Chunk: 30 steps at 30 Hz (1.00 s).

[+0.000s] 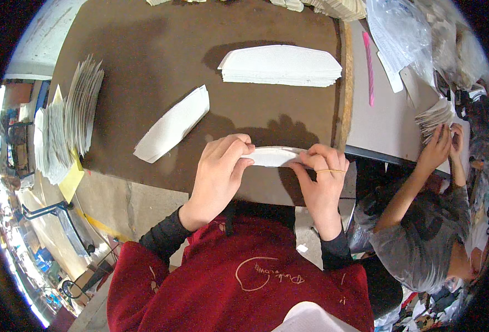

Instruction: The person repeatedly folds white paper pieces in half and stacks them on the table. The person also briefly handles a printed document and a pink card. A coworker is visible across the table performing similar folding actions.

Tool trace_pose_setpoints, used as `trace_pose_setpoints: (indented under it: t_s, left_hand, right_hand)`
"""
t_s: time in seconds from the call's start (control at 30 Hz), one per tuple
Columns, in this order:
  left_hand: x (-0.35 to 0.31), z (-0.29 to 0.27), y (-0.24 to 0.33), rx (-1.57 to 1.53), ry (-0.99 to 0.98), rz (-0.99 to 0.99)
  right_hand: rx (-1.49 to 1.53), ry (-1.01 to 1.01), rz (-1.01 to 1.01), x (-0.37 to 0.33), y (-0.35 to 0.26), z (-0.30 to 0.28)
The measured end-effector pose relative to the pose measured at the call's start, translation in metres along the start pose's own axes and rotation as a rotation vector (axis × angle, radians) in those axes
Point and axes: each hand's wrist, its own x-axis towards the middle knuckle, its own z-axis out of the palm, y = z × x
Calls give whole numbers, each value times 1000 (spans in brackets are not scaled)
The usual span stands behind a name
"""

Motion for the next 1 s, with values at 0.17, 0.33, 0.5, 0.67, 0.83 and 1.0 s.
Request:
trace_pose_setpoints:
  t_s: [0.17, 0.33, 0.5, 0.67, 0.83, 1.0]
  left_hand:
    - [2, 7, -4, 1, 90, 131]
    - [-1, 4, -8, -37, -29, 48]
    - [-11, 3, -11, -112, -79, 92]
    - [-15, -3, -7, -166, -200, 76]
    - [-7, -16, -1, -40, -378, 152]
    - [-7, -28, 10, -266, -498, -182]
  right_hand:
    - [113, 161, -118, -7, 3, 13]
    - [119, 50, -85, -6, 8, 11]
    - [107, 8, -207, -8, 12, 1]
    - [-44, -192, -205, -18, 8, -9]
    - [-72, -393, -205, -19, 2, -23]
    - [231, -194, -118, -9, -11, -45]
